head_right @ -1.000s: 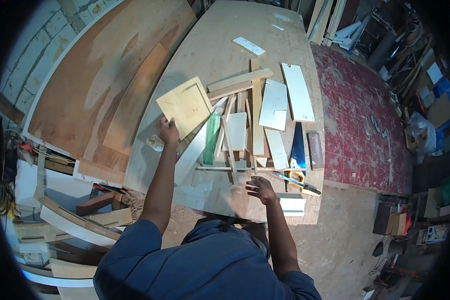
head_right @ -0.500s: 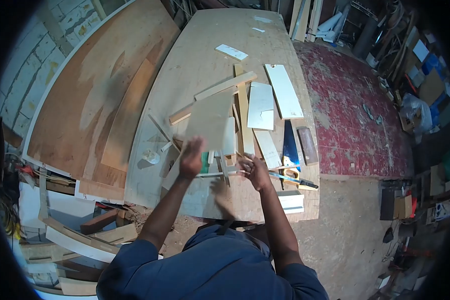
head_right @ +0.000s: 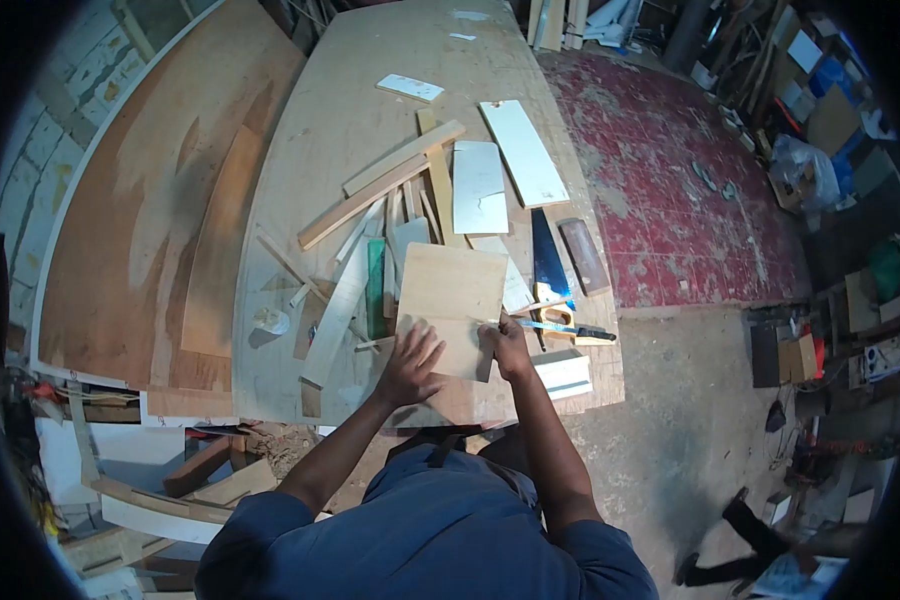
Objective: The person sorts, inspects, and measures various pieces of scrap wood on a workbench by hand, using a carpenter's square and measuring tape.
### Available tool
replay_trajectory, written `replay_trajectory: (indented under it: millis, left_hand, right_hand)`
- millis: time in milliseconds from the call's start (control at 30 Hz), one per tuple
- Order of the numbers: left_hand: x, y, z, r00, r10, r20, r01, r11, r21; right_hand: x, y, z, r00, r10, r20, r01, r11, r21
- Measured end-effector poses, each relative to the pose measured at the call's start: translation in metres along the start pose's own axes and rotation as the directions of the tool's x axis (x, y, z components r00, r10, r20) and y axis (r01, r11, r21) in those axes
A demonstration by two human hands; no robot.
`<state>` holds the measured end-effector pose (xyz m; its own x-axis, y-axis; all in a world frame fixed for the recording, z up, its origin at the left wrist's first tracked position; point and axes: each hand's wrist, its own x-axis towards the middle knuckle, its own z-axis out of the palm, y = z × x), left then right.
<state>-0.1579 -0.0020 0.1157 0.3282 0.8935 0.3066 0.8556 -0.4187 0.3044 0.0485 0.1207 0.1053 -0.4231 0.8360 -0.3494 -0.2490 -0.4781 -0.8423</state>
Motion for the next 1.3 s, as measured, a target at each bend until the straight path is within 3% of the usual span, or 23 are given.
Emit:
replay_trajectory:
  millis: [67,233,300,367,433,467,633,700,900,967,1000,1033,1100,1167,1233,1267,1300]
  left_hand:
    - [0.004,0.004,-0.002,0.986,-0.141,-0.085,0.139,0.990,-0.023]
    - [0.037,0.028,0.000,0.984,-0.094,-0.155,0.079,0.992,-0.101]
    - [0.055,0.047,0.005,0.976,-0.190,-0.110,0.138,0.919,-0.370]
    - [0.068,0.061,0.012,0.964,-0.170,-0.205,0.092,0.935,-0.342]
    - [0.075,0.072,0.021,0.977,-0.193,-0.093,0.151,0.929,-0.337]
    - [0.078,0.079,0.026,0.970,-0.213,-0.118,0.165,0.932,-0.321]
    - [0.080,0.113,0.041,0.970,-0.209,-0.121,0.169,0.946,-0.277]
    - [0.085,0.126,0.045,0.972,-0.178,-0.153,0.142,0.964,-0.225]
    - [0.082,0.158,0.063,0.908,-0.345,-0.239,0.307,0.934,-0.180]
    - [0.077,0.167,0.071,0.722,-0.669,-0.179,0.521,0.695,-0.495]
    - [0.073,0.166,0.080,0.639,-0.745,-0.190,0.471,0.574,-0.670]
    - [0.066,0.165,0.086,0.623,-0.758,-0.193,0.483,0.567,-0.668]
    - [0.047,0.160,0.093,0.521,-0.850,-0.078,0.373,0.309,-0.875]
    - [0.026,0.160,0.089,0.487,-0.865,-0.121,0.397,0.343,-0.851]
    - [0.004,0.162,0.085,0.434,-0.886,-0.163,0.612,0.423,-0.668]
    - [-0.007,0.161,0.084,0.427,-0.887,-0.174,0.610,0.425,-0.669]
    - [-0.022,0.157,0.091,0.371,-0.917,-0.145,0.705,0.380,-0.599]
  right_hand:
    - [-0.007,0.011,-0.015,1.000,0.008,-0.011,-0.008,1.000,-0.018]
    - [-0.032,0.011,-0.027,1.000,-0.012,-0.023,0.009,0.992,-0.128]
    - [-0.041,0.012,-0.032,0.991,-0.085,0.103,0.110,0.957,-0.269]
    - [-0.050,0.011,-0.038,0.984,-0.086,0.159,0.127,0.956,-0.266]
    - [-0.061,0.001,-0.040,0.975,-0.030,0.222,0.058,0.991,-0.120]
    - [-0.067,-0.003,-0.043,0.978,-0.009,0.208,0.031,0.994,-0.104]
    - [-0.085,-0.009,-0.076,0.970,-0.015,0.241,0.076,0.967,-0.245]
    - [-0.085,-0.004,-0.094,0.940,-0.029,0.339,0.129,0.952,-0.278]
    - [-0.104,-0.018,-0.133,0.929,0.025,0.368,0.069,0.968,-0.240]
    - [-0.109,-0.020,-0.146,0.934,0.054,0.354,0.036,0.970,-0.242]
    - [-0.110,-0.020,-0.153,0.935,0.056,0.349,0.052,0.955,-0.292]
    - [-0.112,-0.021,-0.159,0.936,0.058,0.347,0.068,0.938,-0.340]
    - [-0.114,-0.019,-0.173,0.931,0.119,0.346,0.015,0.933,-0.360]
    - [-0.110,-0.009,-0.189,0.945,0.093,0.312,0.011,0.949,-0.316]
    - [-0.116,-0.017,-0.193,0.945,0.093,0.315,0.000,0.959,-0.283]
    - [-0.118,-0.021,-0.196,0.947,0.111,0.303,-0.024,0.961,-0.275]
    - [-0.119,-0.025,-0.199,0.949,0.127,0.289,-0.048,0.963,-0.265]
